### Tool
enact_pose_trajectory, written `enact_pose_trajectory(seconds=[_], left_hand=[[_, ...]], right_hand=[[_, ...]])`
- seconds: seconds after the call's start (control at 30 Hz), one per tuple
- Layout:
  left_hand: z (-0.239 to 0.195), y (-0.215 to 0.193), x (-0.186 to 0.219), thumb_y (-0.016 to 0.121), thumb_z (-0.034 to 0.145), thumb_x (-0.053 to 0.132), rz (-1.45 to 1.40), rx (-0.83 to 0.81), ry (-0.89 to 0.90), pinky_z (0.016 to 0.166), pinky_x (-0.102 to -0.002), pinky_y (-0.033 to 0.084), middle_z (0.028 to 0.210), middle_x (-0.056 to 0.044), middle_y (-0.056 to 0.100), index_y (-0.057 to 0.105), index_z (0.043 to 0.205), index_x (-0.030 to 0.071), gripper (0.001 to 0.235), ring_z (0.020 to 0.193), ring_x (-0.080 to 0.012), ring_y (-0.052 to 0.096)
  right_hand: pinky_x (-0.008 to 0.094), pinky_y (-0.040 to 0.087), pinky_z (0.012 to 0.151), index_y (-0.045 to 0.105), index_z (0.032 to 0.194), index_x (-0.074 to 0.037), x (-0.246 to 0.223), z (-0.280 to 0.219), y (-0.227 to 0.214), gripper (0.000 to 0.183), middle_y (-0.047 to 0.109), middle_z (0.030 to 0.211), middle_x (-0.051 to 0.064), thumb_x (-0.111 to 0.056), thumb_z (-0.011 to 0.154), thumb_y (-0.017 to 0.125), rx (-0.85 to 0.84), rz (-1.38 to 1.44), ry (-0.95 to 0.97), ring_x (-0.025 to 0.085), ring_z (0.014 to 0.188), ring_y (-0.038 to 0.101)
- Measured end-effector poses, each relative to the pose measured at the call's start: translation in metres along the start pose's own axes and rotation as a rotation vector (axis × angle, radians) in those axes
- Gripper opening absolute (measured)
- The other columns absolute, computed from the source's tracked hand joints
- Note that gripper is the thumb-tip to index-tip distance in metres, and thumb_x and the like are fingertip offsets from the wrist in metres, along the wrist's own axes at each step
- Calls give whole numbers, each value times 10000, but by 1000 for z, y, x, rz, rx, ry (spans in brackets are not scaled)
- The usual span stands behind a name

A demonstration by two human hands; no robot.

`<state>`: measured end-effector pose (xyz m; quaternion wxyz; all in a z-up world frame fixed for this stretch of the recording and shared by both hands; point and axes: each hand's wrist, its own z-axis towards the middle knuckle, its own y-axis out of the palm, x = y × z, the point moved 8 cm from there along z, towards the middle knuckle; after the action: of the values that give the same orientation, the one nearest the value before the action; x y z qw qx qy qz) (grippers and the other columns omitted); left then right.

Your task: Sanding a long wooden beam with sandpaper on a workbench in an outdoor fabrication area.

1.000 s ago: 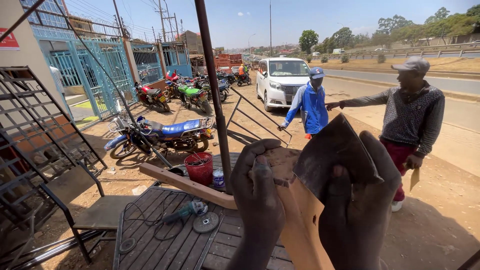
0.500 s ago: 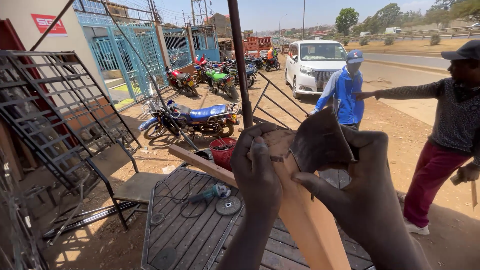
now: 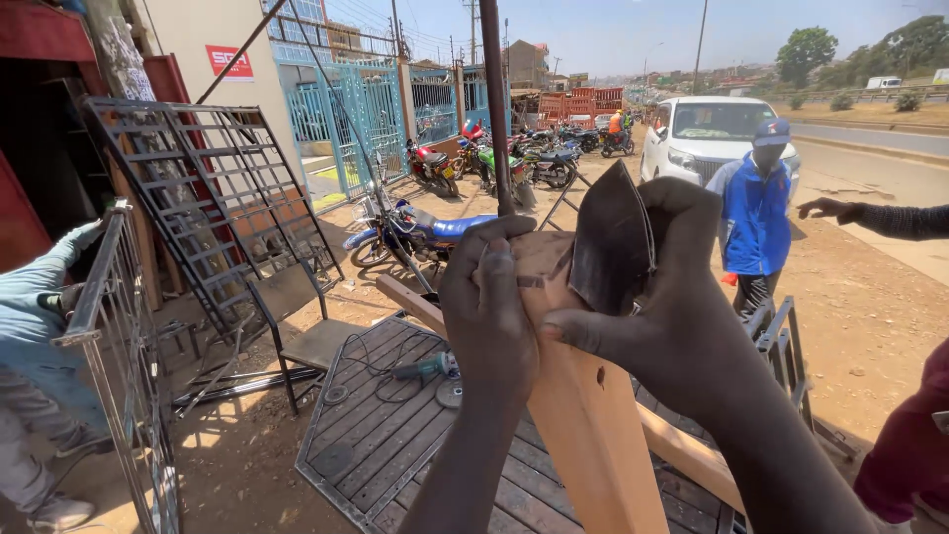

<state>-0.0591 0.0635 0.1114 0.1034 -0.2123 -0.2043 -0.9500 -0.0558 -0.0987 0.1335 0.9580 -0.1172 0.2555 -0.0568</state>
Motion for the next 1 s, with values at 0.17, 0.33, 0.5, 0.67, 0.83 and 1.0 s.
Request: enact_pose_trajectory(seconds=[0.17,0.33,0.5,0.67,0.83,1.0], left_hand=[[-11,13,12,453,960,260,-104,-32,-10,764,-324,530,931,-69,715,723,1007,50,345,846,-176,661],[-14,18,20,473,976,324,-104,-48,21,811,-323,522,982,-79,714,724,1036,47,379,909,-188,668],[-16,23,22,433,983,278,-26,-55,18,734,-345,555,913,-80,713,719,1022,59,363,827,-203,692],[-20,29,23,436,958,264,-39,-78,12,755,-338,533,944,-78,712,722,1019,56,359,860,-197,673],[-30,40,20,441,932,187,-84,-94,-29,728,-304,515,942,-64,707,721,1017,57,320,847,-173,657],[-27,62,18,437,884,142,-11,-98,-67,758,-298,555,911,-68,725,730,985,35,328,860,-174,682]], right_hand=[[328,594,737,194,1562,-173,-4,-11,-7,1249,576,1066,118,106,551,872,-64,333,135,201,857,657],[322,572,956,277,1569,-171,-2,-22,-32,1018,607,1269,99,59,702,758,-34,318,170,165,1133,635],[269,368,406,413,1203,-15,-10,-40,-50,339,706,945,185,-132,899,506,141,322,-39,173,500,539],[325,519,443,494,1277,1,-9,-40,-59,497,734,876,187,-328,909,554,213,224,73,238,509,662],[309,403,418,624,1236,-97,-9,-46,-76,340,574,662,35,-297,969,560,286,-116,161,136,498,470],[323,494,926,596,1373,-71,-15,-23,-84,516,706,1247,68,-338,936,529,318,-211,68,159,1123,637]])
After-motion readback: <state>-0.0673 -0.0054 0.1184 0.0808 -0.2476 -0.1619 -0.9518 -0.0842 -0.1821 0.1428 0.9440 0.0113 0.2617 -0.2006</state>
